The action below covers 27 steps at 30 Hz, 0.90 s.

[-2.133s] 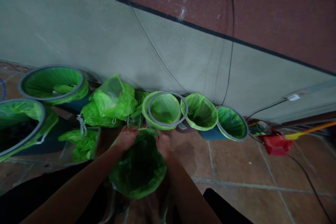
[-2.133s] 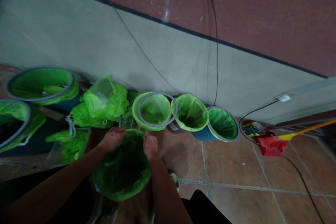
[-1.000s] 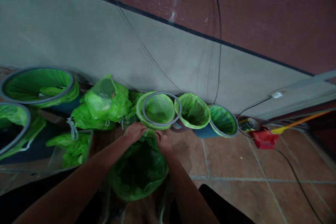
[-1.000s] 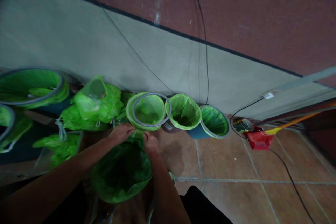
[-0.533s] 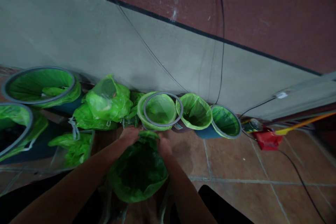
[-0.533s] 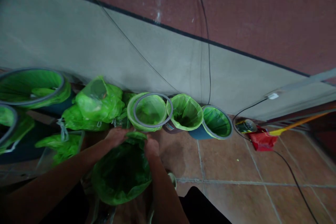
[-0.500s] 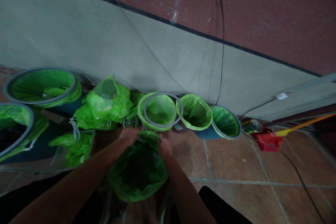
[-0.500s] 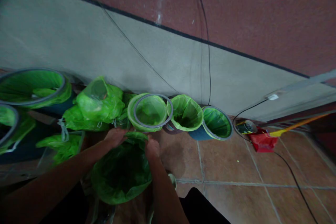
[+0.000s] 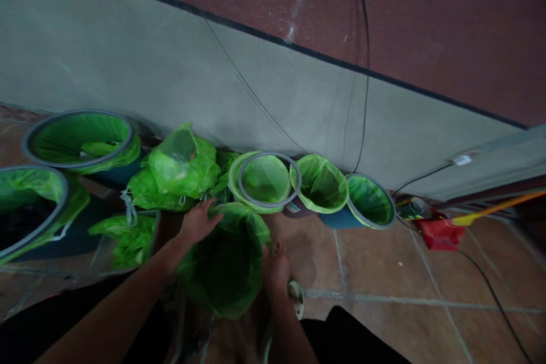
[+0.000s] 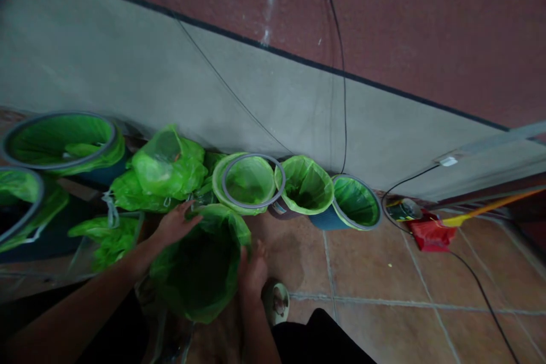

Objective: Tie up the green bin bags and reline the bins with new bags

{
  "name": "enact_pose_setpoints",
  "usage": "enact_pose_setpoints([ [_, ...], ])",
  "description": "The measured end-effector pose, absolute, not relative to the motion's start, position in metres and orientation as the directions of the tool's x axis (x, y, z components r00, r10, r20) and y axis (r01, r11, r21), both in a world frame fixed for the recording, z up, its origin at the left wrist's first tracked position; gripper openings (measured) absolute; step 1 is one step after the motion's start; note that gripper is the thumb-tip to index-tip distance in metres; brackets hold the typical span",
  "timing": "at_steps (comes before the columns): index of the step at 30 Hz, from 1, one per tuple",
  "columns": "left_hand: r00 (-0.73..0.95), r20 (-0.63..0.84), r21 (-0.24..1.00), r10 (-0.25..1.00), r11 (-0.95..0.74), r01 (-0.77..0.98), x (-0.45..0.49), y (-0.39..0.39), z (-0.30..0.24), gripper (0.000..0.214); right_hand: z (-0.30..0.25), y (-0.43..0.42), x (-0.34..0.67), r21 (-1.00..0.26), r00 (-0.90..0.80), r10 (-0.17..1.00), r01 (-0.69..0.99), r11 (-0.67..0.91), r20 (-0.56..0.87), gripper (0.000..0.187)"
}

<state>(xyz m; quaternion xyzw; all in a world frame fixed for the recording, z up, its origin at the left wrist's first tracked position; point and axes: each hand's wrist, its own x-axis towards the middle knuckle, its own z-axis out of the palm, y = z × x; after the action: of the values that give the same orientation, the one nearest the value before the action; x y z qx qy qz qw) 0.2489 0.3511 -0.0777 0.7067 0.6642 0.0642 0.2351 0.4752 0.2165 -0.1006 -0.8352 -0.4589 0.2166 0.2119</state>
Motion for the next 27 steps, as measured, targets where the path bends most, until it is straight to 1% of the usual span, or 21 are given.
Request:
enact_pose_setpoints([
  [2, 0.138, -0.136, 0.467, 0.981, -0.059, 0.882, 0.258, 0.357, -0.075, 0.054, -0.093, 0.239, 0.479, -0.625, 0.457, 0.887, 0.672, -0.397, -0.072, 0.041],
  [4, 0.186, -0.127, 0.525, 0.974, -0.094, 0.846, 0.269, 0.366, -0.072, 0.044, -0.086, 0.268, 0.482, -0.69, 0.424, 0.905, 0.643, -0.331, -0.039, 0.037],
  [6, 0.205, -0.2, 0.558, 0.958, -0.061, 0.828, 0.28, 0.375, -0.072, 0.04, -0.083, 0.295, 0.481, -0.733, 0.366, 0.928, 0.611, -0.297, -0.07, 0.034],
  [10, 0.174, -0.323, 0.564, 0.93, 0.041, 0.825, 0.29, 0.39, -0.078, 0.034, -0.091, 0.319, 0.473, -0.748, 0.264, 0.95, 0.594, -0.297, -0.168, 0.028],
  [13, 0.113, -0.371, 0.543, 0.922, 0.116, 0.832, 0.287, 0.397, -0.088, 0.031, -0.103, 0.313, 0.471, -0.775, 0.257, 0.953, 0.565, -0.284, -0.162, 0.028],
  [15, 0.061, -0.395, 0.514, 0.917, 0.165, 0.842, 0.285, 0.401, -0.094, 0.031, -0.11, 0.307, 0.473, -0.787, 0.239, 0.963, 0.566, -0.245, -0.127, 0.027],
  [18, 0.028, -0.413, 0.483, 0.91, 0.193, 0.854, 0.282, 0.407, -0.097, 0.028, -0.116, 0.3, 0.476, -0.759, 0.195, 0.977, 0.621, -0.193, -0.089, 0.029],
  [20, 0.044, -0.404, 0.481, 0.914, 0.171, 0.86, 0.282, 0.407, -0.094, 0.026, -0.116, 0.299, 0.476, -0.717, 0.185, 0.978, 0.668, -0.2, -0.1, 0.032],
  [22, 0.074, -0.376, 0.49, 0.924, 0.131, 0.862, 0.281, 0.404, -0.089, 0.029, -0.114, 0.298, 0.475, -0.672, 0.178, 0.976, 0.708, -0.215, -0.126, 0.034],
  [24, 0.146, -0.325, 0.514, 0.934, 0.045, 0.856, 0.278, 0.395, -0.086, 0.034, -0.111, 0.299, 0.473, -0.626, 0.165, 0.975, 0.748, -0.223, -0.15, 0.035],
  [26, 0.282, -0.268, 0.522, 0.921, -0.107, 0.846, 0.272, 0.383, -0.087, 0.038, -0.108, 0.299, 0.471, -0.574, 0.163, 0.97, 0.783, -0.24, -0.182, 0.036],
  [27, 0.342, -0.249, 0.505, 0.906, -0.18, 0.844, 0.269, 0.377, -0.088, 0.038, -0.107, 0.3, 0.47, -0.545, 0.166, 0.965, 0.799, -0.253, -0.204, 0.037],
])
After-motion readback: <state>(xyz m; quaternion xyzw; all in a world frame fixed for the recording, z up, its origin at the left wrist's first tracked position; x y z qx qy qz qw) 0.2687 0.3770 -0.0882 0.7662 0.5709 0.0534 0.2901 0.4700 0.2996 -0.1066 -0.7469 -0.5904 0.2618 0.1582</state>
